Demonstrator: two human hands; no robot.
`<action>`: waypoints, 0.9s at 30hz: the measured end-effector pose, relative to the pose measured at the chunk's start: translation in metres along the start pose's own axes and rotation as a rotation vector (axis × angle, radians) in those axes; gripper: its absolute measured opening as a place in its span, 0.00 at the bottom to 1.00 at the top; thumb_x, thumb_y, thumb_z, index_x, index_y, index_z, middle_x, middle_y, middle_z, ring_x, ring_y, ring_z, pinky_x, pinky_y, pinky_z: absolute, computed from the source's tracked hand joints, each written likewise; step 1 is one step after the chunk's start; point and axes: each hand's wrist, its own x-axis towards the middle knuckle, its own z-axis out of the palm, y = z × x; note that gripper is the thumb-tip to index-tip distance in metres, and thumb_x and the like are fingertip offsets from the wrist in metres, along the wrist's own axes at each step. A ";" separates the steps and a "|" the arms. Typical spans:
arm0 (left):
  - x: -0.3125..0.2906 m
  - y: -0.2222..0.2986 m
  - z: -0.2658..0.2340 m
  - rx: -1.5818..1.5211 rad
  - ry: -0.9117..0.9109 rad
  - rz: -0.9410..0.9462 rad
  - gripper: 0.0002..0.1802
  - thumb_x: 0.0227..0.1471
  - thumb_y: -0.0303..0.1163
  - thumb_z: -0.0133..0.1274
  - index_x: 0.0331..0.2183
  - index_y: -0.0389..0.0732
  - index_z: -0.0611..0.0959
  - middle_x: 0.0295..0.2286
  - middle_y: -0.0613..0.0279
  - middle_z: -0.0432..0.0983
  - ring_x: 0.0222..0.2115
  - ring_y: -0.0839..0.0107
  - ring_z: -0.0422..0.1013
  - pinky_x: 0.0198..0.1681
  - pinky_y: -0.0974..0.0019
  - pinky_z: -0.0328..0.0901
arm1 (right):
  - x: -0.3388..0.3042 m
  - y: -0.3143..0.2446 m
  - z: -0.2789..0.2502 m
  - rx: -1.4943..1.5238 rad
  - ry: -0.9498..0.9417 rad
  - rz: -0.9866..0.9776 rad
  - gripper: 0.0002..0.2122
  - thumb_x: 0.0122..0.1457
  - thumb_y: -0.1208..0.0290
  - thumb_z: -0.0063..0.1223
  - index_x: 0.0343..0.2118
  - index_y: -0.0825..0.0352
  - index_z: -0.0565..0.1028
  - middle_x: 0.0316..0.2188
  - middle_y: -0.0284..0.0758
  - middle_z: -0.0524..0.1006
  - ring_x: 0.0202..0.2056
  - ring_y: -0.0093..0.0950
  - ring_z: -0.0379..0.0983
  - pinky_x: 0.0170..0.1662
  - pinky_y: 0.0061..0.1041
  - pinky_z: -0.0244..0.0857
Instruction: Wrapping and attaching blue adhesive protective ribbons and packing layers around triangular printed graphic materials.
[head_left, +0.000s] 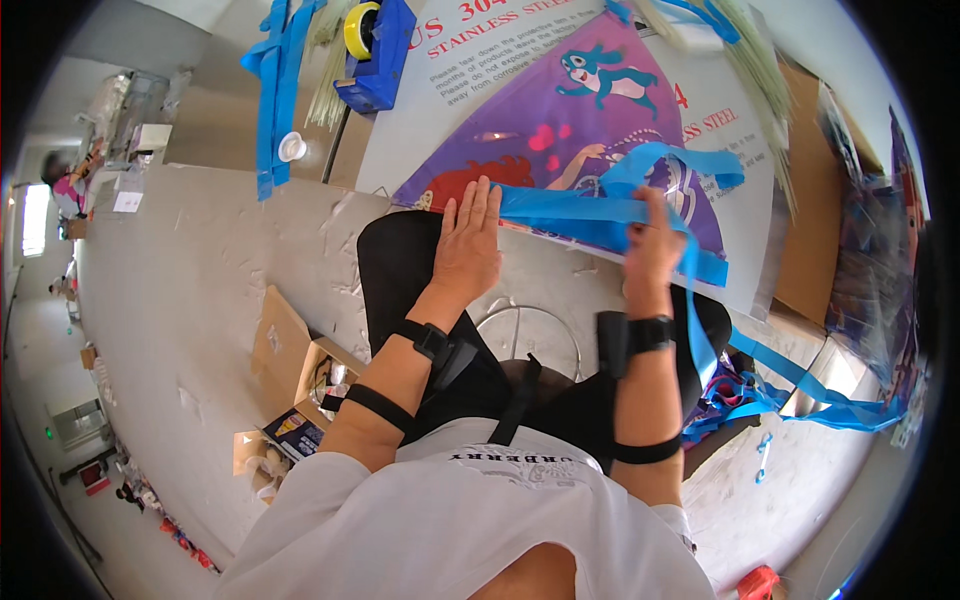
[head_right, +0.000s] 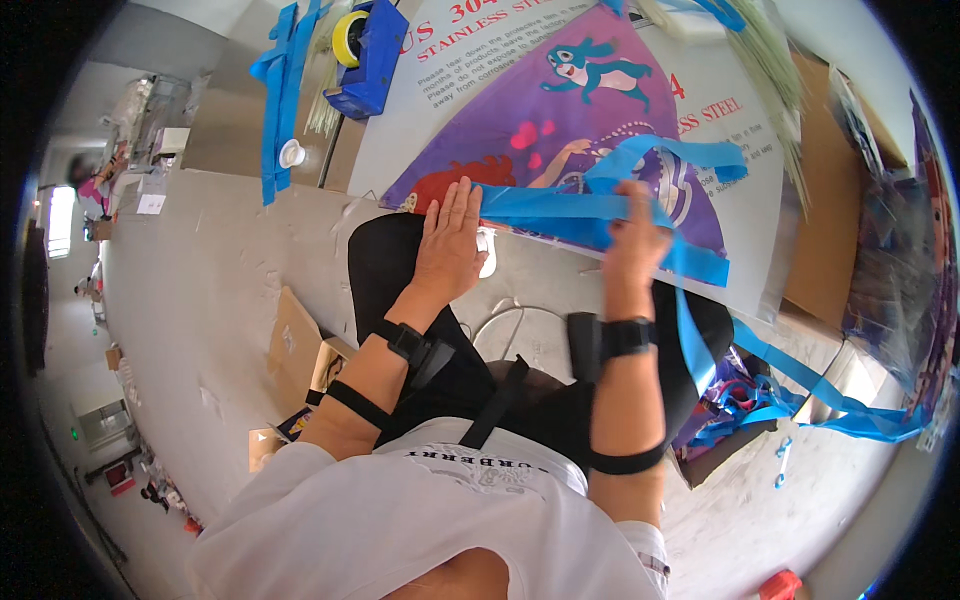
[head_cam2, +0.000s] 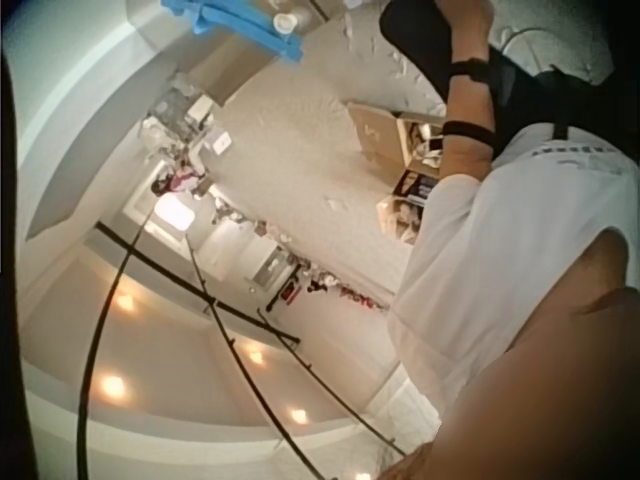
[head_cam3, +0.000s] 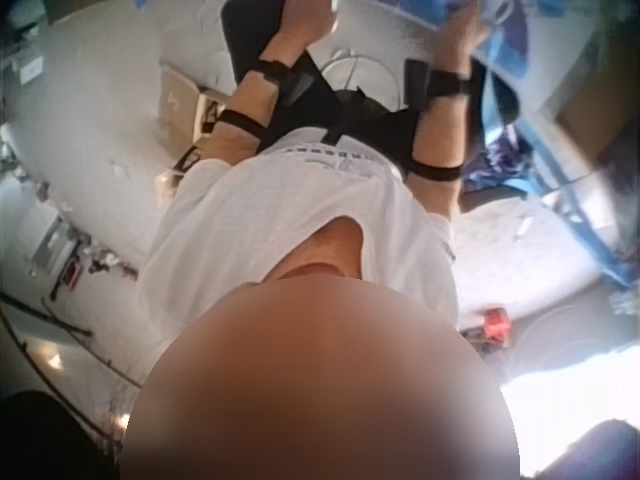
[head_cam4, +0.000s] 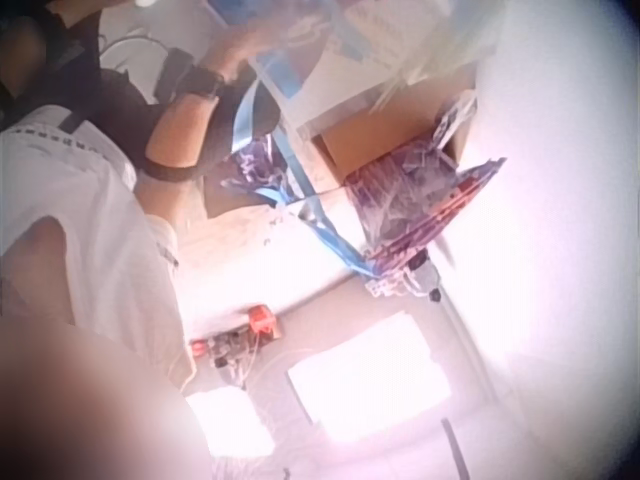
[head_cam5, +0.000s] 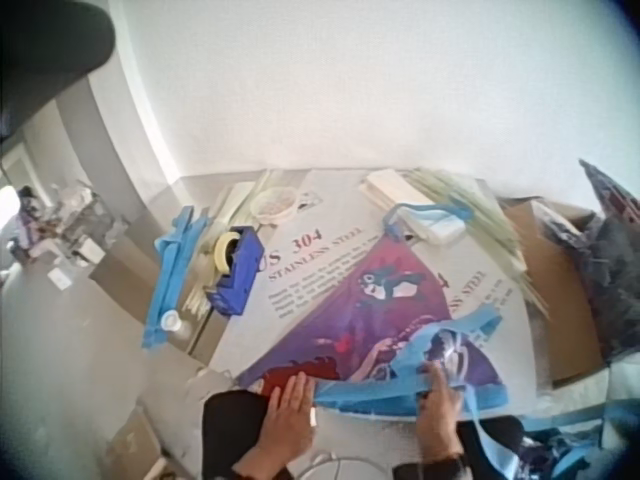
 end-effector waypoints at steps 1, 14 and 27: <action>-0.001 -0.002 -0.001 -0.001 -0.010 -0.017 0.50 0.44 0.30 0.61 0.63 0.37 0.51 0.65 0.50 0.40 0.66 0.57 0.39 0.66 0.51 0.38 | 0.012 -0.013 -0.022 -0.132 -0.019 -0.061 0.12 0.60 0.60 0.56 0.32 0.66 0.79 0.26 0.29 0.76 0.21 0.16 0.60 0.22 0.16 0.51; 0.000 0.004 -0.002 -0.024 0.028 -0.012 0.47 0.44 0.25 0.58 0.62 0.36 0.54 0.64 0.49 0.43 0.66 0.56 0.42 0.66 0.50 0.40 | 0.101 -0.169 -0.223 -1.926 0.229 -0.700 0.16 0.61 0.57 0.48 0.40 0.66 0.77 0.35 0.42 0.78 0.37 0.42 0.74 0.36 0.41 0.66; 0.003 0.008 0.004 -0.001 0.024 0.005 0.44 0.47 0.26 0.53 0.63 0.35 0.52 0.65 0.50 0.42 0.66 0.56 0.41 0.66 0.49 0.39 | 0.040 -0.015 0.027 -1.506 -0.447 -1.124 0.16 0.37 0.71 0.66 0.33 0.63 0.78 0.39 0.38 0.76 0.43 0.42 0.71 0.50 0.37 0.62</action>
